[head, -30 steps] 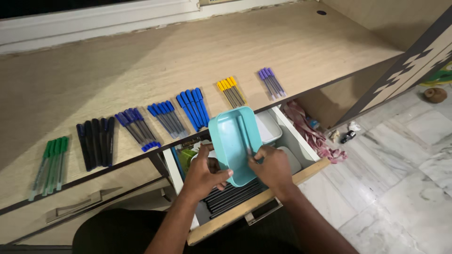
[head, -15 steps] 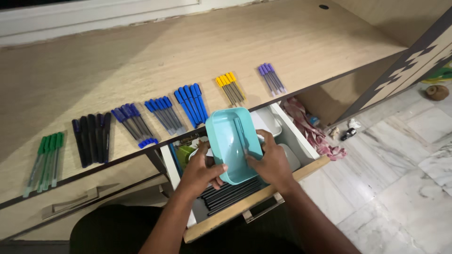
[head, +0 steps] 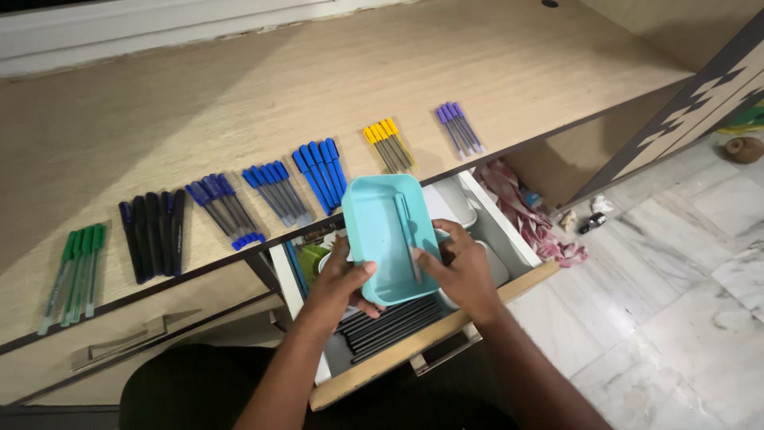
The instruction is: The person sits on the floor and organizes pens by color, moving them from a drawer to a desk and then into a light blue container. The person handles black, green, blue, yellow, and purple pens, placing them into the container one by one.
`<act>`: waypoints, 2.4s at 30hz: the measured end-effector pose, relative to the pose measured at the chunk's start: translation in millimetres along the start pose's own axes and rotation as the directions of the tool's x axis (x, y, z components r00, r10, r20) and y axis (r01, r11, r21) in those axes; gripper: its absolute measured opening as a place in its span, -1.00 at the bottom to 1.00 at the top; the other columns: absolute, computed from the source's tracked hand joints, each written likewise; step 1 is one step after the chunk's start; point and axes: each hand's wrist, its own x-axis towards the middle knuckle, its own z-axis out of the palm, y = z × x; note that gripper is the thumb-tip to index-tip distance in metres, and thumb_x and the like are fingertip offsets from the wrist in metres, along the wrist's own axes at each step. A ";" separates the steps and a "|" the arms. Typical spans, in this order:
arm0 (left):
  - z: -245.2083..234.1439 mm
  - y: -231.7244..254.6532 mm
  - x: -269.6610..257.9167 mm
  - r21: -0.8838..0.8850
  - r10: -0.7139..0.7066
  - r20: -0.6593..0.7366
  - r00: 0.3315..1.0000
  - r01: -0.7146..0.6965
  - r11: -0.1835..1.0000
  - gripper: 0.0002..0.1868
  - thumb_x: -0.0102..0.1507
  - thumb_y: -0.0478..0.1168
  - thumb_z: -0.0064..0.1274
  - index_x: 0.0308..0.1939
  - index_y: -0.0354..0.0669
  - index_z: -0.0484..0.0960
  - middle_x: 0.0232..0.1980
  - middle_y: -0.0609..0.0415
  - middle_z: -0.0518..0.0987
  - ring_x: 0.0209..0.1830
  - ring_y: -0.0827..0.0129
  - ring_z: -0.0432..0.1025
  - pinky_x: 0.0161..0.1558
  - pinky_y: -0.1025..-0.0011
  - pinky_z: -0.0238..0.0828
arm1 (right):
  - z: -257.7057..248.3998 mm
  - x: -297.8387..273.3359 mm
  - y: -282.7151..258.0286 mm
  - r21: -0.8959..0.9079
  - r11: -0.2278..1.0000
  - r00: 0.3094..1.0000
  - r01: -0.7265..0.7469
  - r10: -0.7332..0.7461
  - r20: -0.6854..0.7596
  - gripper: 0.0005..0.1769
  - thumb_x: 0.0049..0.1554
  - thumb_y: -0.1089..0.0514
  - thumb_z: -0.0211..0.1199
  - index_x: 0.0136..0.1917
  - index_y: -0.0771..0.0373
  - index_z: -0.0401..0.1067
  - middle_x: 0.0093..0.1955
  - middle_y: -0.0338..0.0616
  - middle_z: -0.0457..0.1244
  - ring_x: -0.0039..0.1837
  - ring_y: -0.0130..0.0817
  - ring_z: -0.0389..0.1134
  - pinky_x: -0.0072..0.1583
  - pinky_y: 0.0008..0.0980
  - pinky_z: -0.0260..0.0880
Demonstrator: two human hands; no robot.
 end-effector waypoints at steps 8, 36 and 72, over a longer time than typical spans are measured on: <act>-15.0 -13.8 4.2 -0.260 0.117 -0.048 0.992 -0.126 0.957 -0.06 0.19 -0.02 0.13 0.50 -0.45 0.08 -0.20 -0.31 0.63 -0.54 0.16 0.58 -0.61 0.36 0.57 | -3.5 -4.3 34.5 0.389 0.920 0.998 -0.042 0.060 -0.034 -0.68 0.34 0.06 0.11 0.11 0.37 0.49 -0.30 -0.21 0.35 -0.31 -0.59 0.32 -0.25 -0.54 0.31; -12.6 -14.6 7.5 -0.073 0.053 -0.013 0.999 -0.054 0.996 -0.02 0.12 -0.13 0.11 0.54 -0.39 0.02 0.00 -0.29 0.59 -0.37 0.18 0.58 -0.62 0.33 0.57 | -73.9 172.1 66.3 -0.237 0.952 0.943 -0.193 0.114 -0.314 -0.80 0.11 0.18 0.28 0.01 0.15 0.62 -0.22 0.03 0.42 -0.31 -0.24 0.45 -0.18 -0.27 0.48; -14.2 -18.3 4.6 -0.010 0.065 0.027 0.998 -0.064 0.998 -0.06 0.16 -0.11 0.17 0.55 -0.20 0.07 0.02 -0.26 0.62 -0.25 0.14 0.62 -0.50 0.32 0.66 | 10.6 -16.6 -24.0 -0.445 0.879 0.935 0.172 -0.288 -0.207 -0.87 -0.17 0.15 0.48 -0.29 0.18 0.63 -0.32 -0.10 0.36 -0.30 -0.17 0.38 -0.23 -0.23 0.35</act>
